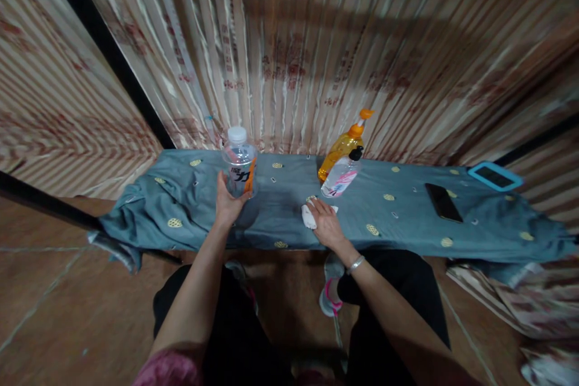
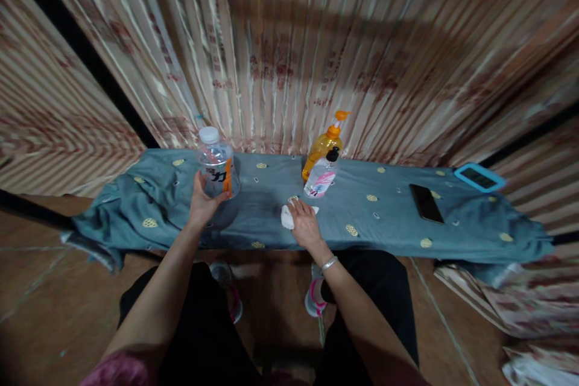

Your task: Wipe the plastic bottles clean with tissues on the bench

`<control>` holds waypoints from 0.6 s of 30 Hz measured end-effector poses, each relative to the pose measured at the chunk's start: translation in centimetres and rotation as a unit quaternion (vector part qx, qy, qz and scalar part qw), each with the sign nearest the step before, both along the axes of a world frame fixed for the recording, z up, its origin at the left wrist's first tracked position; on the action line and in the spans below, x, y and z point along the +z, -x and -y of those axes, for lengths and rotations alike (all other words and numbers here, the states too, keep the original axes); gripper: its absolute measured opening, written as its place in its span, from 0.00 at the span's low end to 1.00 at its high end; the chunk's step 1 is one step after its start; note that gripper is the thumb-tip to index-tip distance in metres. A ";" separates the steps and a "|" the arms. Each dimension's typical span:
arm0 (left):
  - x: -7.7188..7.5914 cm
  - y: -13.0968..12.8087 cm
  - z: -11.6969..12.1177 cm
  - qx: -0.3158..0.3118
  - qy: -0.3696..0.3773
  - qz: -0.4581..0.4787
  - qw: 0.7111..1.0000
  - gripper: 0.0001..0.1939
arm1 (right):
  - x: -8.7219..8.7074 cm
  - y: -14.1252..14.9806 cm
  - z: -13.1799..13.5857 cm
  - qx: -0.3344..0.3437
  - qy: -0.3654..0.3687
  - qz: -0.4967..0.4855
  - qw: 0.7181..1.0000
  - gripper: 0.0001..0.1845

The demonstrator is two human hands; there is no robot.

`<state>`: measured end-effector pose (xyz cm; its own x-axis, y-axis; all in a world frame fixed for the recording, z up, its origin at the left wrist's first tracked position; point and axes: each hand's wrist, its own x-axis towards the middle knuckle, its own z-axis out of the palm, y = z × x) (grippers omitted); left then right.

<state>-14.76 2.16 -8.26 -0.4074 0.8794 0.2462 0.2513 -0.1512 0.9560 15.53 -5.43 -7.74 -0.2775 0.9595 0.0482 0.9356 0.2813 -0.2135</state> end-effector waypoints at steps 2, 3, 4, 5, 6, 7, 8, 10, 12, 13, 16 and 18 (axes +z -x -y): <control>0.1 0.2 0.4 -0.004 0.001 -0.008 1.000 0.60 | -0.2 -0.8 0.8 -0.022 -0.005 0.001 1.000 0.36; 0.2 0.3 0.7 -0.004 0.004 -0.015 1.000 0.60 | -0.3 -1.0 1.2 -0.032 -0.006 0.001 0.999 0.37; 0.4 0.4 1.0 -0.003 0.009 -0.021 1.000 0.60 | -0.4 -1.0 1.6 -0.040 -0.006 0.000 0.999 0.38; 0.5 0.6 1.4 0.000 0.014 -0.027 1.000 0.59 | -0.4 -0.9 2.0 -0.046 -0.005 -0.002 0.999 0.39; 0.7 0.8 1.8 0.003 0.018 -0.032 0.999 0.58 | -0.4 -0.7 2.3 -0.050 -0.004 -0.003 0.999 0.39; 0.8 1.0 2.2 0.007 0.017 -0.037 0.999 0.57 | -0.4 -0.5 2.6 -0.053 -0.002 -0.006 0.999 0.40; 0.9 1.3 2.6 0.007 0.011 -0.045 0.999 0.56 | -0.4 -0.2 2.9 -0.055 -0.001 -0.008 0.998 0.41; 1.1 1.9 3.1 0.015 0.000 -0.054 0.998 0.53 | -0.4 0.5 3.3 -0.057 0.000 -0.012 0.998 0.41; 1.1 2.5 3.5 0.022 -0.006 -0.045 0.999 0.48 | -0.4 1.3 3.6 -0.057 0.002 -0.017 0.998 0.41; 1.2 2.7 3.5 0.028 -0.009 -0.033 0.999 0.45 | -0.4 1.8 3.7 -0.055 0.003 -0.019 0.998 0.40; 1.4 3.2 3.7 0.037 -0.009 0.004 0.999 0.36 | -0.3 3.4 3.9 -0.040 0.009 -0.027 0.999 0.41; 1.6 3.4 3.9 0.025 -0.011 0.017 0.999 0.29 | -0.3 4.5 3.9 -0.025 0.013 -0.031 0.999 0.41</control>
<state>-18.19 -1.73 -6.67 -0.4588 0.8525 0.2505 0.2270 -0.1601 0.9606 11.01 -9.34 -7.99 -0.2267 0.9732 0.0389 0.9329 0.2285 -0.2783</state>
